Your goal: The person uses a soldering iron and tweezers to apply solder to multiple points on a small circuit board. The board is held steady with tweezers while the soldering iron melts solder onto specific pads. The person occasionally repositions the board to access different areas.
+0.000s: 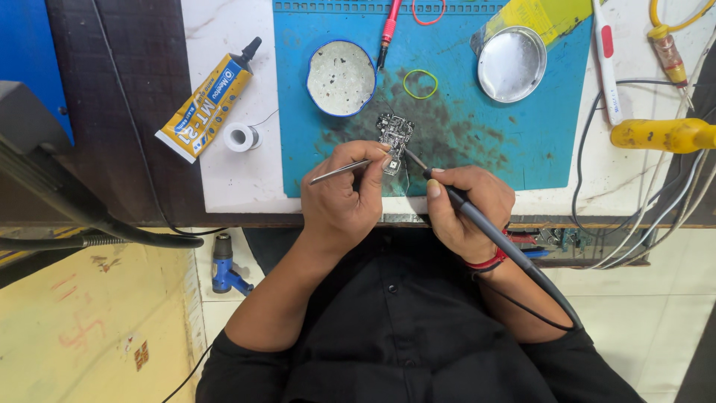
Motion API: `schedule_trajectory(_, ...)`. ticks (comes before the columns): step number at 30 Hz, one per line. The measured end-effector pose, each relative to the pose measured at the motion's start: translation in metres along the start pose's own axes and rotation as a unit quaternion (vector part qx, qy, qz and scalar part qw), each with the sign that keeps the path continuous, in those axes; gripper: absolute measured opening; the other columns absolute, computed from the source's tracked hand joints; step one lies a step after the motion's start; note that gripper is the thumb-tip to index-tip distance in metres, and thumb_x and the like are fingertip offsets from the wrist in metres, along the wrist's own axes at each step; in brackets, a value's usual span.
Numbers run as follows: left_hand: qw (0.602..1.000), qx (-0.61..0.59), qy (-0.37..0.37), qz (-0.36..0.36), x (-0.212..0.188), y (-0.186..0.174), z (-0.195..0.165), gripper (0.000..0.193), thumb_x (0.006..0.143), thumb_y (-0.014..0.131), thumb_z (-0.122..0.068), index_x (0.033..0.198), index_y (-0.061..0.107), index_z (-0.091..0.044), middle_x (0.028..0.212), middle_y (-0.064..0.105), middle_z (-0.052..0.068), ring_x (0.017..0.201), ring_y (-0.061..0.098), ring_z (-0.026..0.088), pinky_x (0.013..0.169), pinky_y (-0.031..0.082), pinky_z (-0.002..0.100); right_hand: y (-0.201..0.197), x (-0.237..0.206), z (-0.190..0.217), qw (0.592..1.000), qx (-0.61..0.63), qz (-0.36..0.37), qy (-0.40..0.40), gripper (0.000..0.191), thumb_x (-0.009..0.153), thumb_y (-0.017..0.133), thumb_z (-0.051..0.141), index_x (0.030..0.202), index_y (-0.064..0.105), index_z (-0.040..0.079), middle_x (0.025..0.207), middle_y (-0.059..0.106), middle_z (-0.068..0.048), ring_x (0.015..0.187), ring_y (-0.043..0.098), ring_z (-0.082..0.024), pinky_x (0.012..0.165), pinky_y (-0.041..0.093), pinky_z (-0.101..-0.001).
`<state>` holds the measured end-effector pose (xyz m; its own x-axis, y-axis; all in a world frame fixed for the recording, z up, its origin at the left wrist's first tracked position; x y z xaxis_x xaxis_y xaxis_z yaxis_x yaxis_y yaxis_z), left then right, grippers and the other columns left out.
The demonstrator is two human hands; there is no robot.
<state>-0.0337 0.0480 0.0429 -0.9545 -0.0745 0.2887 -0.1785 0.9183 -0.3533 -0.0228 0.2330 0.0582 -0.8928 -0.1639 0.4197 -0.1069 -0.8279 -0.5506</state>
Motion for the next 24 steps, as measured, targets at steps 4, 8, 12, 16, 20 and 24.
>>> schedule_trajectory(4,1.000,-0.001,-0.006,0.000,-0.0007,0.0001,0.0008,0.014,0.099,0.072,-0.004,0.107,0.061,-0.007,0.103,0.076,0.005,0.077,0.074,0.017,0.068,0.056,0.029,0.0002,-0.0003,0.0004,1.000,-0.005,0.000,-0.002,0.009,0.095,0.073,0.003,0.100,0.066,-0.001,0.090,0.072,-0.014,0.074,0.070,-0.025,0.063,0.052,-0.0304)
schedule_trajectory(8,1.000,0.004,-0.011,0.003,-0.0008,0.0001,0.0007,0.013,0.099,0.072,-0.004,0.106,0.062,-0.007,0.101,0.076,0.005,0.074,0.073,0.017,0.066,0.055,0.030,-0.0002,-0.0001,0.0003,1.000,-0.004,0.003,0.003,0.009,0.094,0.073,0.002,0.100,0.066,-0.001,0.089,0.072,-0.014,0.073,0.070,-0.025,0.063,0.052,-0.0304)
schedule_trajectory(12,1.000,0.005,-0.011,0.001,-0.0012,-0.0006,-0.0003,0.013,0.099,0.073,-0.004,0.106,0.061,-0.007,0.102,0.076,0.005,0.076,0.074,0.017,0.067,0.056,0.029,0.0001,-0.0003,0.0012,1.000,-0.007,0.003,0.001,0.010,0.094,0.074,0.001,0.099,0.066,-0.001,0.089,0.072,-0.014,0.072,0.070,-0.024,0.064,0.051,-0.0312)
schedule_trajectory(16,1.000,0.001,-0.016,0.006,0.0008,0.0004,0.0001,0.013,0.099,0.072,-0.005,0.106,0.061,-0.007,0.103,0.076,0.005,0.077,0.074,0.017,0.068,0.057,0.029,-0.0006,0.0020,-0.0009,1.000,-0.003,0.004,0.003,0.010,0.093,0.074,0.001,0.099,0.066,-0.001,0.087,0.072,-0.014,0.071,0.069,-0.024,0.066,0.051,-0.0326)
schedule_trajectory(20,1.000,0.004,-0.019,0.005,0.0012,0.0008,0.0006,0.013,0.099,0.072,-0.005,0.105,0.061,-0.007,0.103,0.076,0.005,0.076,0.075,0.017,0.067,0.057,0.029,-0.0012,0.0027,-0.0014,1.000,-0.003,0.006,0.010,0.010,0.094,0.073,0.001,0.101,0.067,-0.001,0.089,0.072,-0.014,0.072,0.069,-0.024,0.066,0.051,-0.0324)
schedule_trajectory(24,1.000,0.005,-0.014,0.003,0.0007,0.0010,0.0001,0.014,0.099,0.073,-0.005,0.105,0.061,-0.007,0.103,0.076,0.005,0.078,0.075,0.018,0.068,0.057,0.030,-0.0005,0.0039,0.0003,1.000,-0.012,0.008,0.004,0.012,0.093,0.075,0.002,0.101,0.066,-0.001,0.089,0.072,-0.014,0.072,0.069,-0.025,0.066,0.051,-0.0328)
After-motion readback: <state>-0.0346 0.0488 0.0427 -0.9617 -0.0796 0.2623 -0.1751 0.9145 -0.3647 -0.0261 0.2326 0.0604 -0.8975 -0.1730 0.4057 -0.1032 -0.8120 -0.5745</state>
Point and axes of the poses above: each hand's wrist, its own x-axis towards the middle knuckle, its own y-axis out of the palm, z = x × y, the point moved 8 cm from there along x, towards the middle knuckle
